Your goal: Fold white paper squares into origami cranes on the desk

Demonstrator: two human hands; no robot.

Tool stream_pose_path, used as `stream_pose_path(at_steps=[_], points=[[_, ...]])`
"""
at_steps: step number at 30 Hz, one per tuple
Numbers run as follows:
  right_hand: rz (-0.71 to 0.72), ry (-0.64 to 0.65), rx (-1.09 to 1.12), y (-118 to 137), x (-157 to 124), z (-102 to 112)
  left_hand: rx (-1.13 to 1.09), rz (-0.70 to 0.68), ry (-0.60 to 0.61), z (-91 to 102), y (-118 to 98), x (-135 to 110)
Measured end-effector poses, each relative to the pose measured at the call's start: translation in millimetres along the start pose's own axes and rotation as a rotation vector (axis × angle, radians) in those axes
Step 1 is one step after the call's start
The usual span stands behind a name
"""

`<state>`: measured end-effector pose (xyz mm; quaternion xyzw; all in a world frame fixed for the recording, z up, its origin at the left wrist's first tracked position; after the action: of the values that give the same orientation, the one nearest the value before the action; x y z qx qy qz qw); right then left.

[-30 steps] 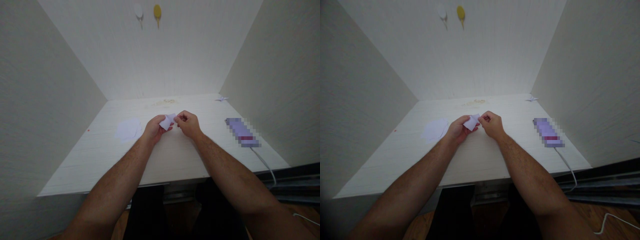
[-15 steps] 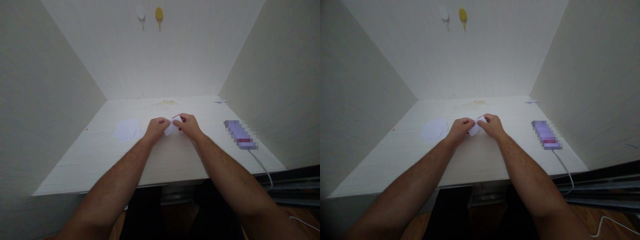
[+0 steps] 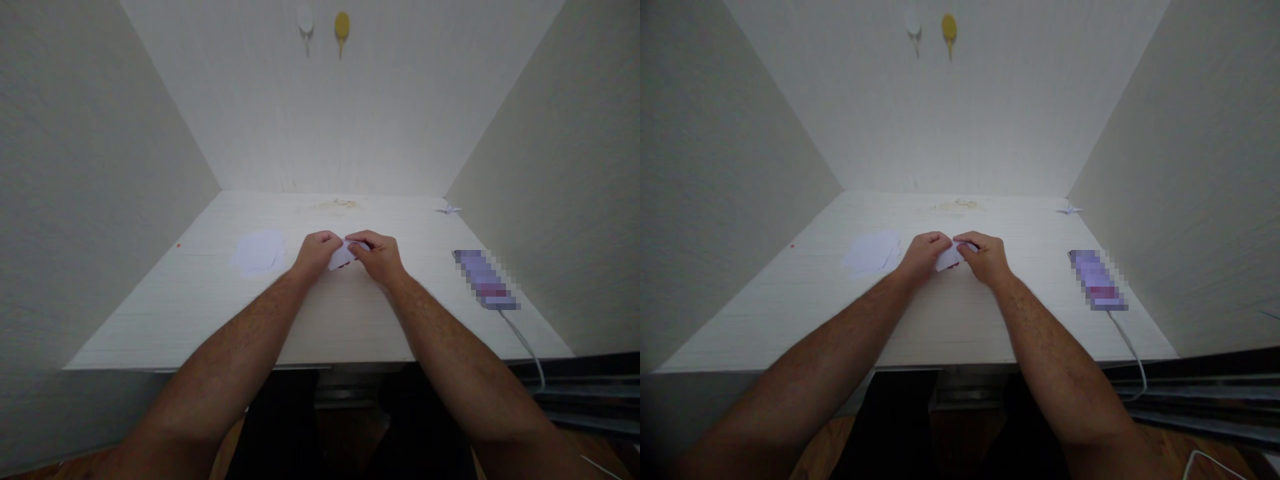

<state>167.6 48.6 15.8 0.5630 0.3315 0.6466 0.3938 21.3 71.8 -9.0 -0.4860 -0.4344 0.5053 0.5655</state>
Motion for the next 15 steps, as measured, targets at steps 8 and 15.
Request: stream_pose_path(at_steps=[8, 15], points=[[-0.006, 0.060, 0.032, -4.6, -0.4, -2.0, -0.157, 0.060, 0.022, -1.1, -0.3, 0.5], [-0.108, 0.056, 0.125, -2.2, -0.3, -0.7, -0.130, 0.061, 0.024, 0.6, -0.1, 0.3]])
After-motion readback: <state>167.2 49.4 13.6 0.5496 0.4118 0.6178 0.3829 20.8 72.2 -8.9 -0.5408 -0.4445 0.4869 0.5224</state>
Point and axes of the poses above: each hand's wrist, its own x-axis towards the middle knuckle, its own z-axis out of the back of the hand, y = z × x, the point moved 7 cm from there along x, towards the middle knuckle, and after that the axes turned 10 degrees about x, right-handed, at the moved point
